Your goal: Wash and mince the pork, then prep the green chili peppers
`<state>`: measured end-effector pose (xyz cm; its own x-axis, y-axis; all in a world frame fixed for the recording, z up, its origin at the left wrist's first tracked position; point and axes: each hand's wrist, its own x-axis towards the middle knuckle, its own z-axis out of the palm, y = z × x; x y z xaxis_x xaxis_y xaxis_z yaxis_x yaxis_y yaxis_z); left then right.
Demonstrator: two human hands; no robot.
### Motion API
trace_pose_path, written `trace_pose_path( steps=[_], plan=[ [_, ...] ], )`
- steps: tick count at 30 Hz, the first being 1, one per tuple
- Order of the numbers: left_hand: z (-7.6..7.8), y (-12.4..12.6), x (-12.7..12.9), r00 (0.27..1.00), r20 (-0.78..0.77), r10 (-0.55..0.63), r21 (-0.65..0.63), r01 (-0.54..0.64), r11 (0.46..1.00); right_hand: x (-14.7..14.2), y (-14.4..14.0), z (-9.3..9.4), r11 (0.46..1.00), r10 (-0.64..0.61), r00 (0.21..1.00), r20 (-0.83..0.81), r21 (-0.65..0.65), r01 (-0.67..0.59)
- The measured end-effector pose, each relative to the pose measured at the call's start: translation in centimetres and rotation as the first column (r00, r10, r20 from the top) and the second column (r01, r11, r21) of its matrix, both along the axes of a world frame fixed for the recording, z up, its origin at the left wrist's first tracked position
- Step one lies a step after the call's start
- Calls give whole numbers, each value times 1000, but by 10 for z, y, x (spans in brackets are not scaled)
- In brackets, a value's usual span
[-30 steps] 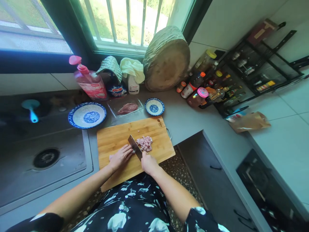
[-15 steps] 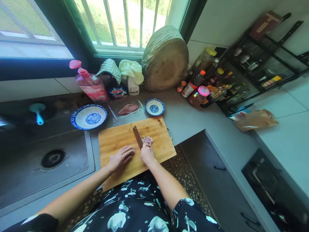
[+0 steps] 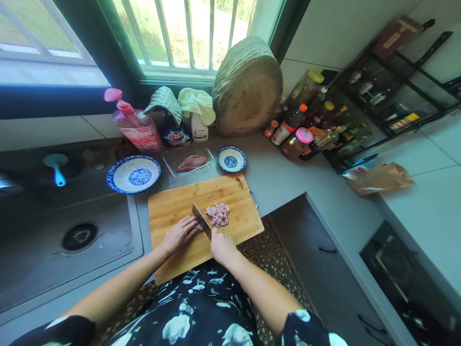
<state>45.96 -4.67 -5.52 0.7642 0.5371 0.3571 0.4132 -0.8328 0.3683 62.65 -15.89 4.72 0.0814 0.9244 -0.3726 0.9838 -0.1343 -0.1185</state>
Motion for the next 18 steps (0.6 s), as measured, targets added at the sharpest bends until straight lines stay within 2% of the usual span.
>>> trace_pose_path(
  steps=[3,7,10,15,18],
  plan=[
    [1,0,-1,1000,23,-4,-14,4,1000,-5,2,-4,1000,3,1000,8,-6,-3],
    [-1,0,-2,999,38,-26,-7,26,1000,-21,42,-14,999,24,1000,9,40,-25],
    [-2,-2,-3,998,62,-27,7,27,1000,-17,60,-18,998,21,1000,0,67,-21],
    [-1,-6,-4,995,104,4,-3,-3,1000,3,48,-16,995,-78,997,6,62,78],
    [1,-6,-4,996,91,-1,18,0,1000,-2,41,-13,996,-10,1000,-12,86,11]
  ],
)
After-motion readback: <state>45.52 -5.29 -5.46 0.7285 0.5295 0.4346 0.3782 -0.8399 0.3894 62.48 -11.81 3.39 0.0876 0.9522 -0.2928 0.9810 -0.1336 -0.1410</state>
